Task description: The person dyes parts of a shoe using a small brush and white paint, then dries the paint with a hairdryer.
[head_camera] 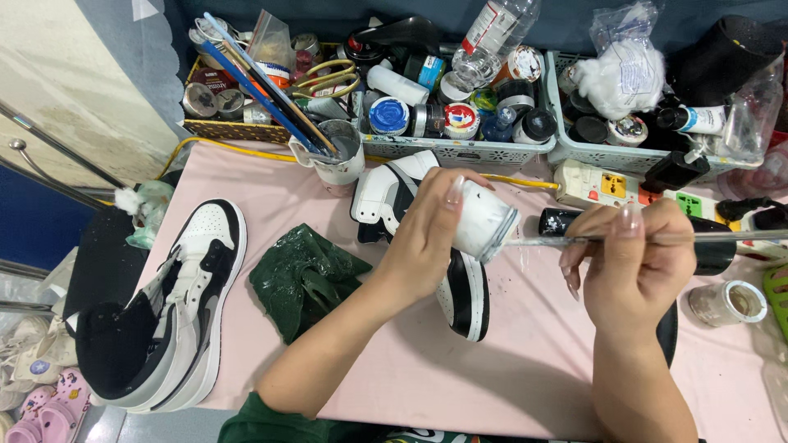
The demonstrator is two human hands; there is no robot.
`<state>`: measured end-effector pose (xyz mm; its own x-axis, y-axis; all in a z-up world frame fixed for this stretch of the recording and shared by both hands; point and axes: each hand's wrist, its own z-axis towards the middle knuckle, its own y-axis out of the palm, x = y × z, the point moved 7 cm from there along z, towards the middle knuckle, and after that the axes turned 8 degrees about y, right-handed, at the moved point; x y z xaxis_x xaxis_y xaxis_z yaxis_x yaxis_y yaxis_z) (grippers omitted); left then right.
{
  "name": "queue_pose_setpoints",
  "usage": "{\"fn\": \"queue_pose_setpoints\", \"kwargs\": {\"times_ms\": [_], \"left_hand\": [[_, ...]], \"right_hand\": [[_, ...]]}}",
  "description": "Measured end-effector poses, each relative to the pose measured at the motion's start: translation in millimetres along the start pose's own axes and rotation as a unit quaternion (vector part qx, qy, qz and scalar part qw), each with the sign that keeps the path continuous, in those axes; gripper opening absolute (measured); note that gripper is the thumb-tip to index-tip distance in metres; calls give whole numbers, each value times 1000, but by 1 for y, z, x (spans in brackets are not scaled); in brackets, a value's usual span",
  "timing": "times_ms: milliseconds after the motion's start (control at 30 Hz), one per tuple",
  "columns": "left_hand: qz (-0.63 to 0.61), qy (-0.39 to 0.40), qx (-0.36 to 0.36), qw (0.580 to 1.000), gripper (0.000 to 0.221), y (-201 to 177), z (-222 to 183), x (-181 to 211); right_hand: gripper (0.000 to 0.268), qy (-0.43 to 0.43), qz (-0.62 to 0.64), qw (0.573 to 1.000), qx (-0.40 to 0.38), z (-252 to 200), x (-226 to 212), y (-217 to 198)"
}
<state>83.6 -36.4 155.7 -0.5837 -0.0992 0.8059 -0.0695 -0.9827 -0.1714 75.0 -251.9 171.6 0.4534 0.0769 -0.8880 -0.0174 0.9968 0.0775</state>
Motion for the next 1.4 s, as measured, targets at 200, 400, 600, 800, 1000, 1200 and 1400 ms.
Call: {"fn": "queue_pose_setpoints", "kwargs": {"times_ms": [200, 400, 600, 800, 1000, 1200, 1400], "left_hand": [[-3, 16, 63, 998, 54, -18, 2, -21], [-229, -179, -25, 957, 56, 0, 7, -71], [-300, -111, -92, 943, 68, 16, 6, -41], [-239, -21, -104, 965, 70, 14, 1, -18], [-220, -35, -110, 969, 67, 11, 1, -15], [-229, -31, -108, 967, 67, 12, -1, -22], [-256, -84, -109, 957, 71, 13, 1, -44]], "right_hand": [[24, 28, 152, 988, 27, 14, 10, -27], [28, 65, 213, 972, 77, 20, 21, -55], [15, -164, 7, 986, 37, 0, -29, -40], [25, -303, -281, 884, -221, -25, -66, 32], [34, -239, -273, 899, -244, -23, -59, 36], [33, -260, -295, 884, -253, -21, -54, 41], [28, -2, 44, 999, 10, 9, -18, -22]]}}
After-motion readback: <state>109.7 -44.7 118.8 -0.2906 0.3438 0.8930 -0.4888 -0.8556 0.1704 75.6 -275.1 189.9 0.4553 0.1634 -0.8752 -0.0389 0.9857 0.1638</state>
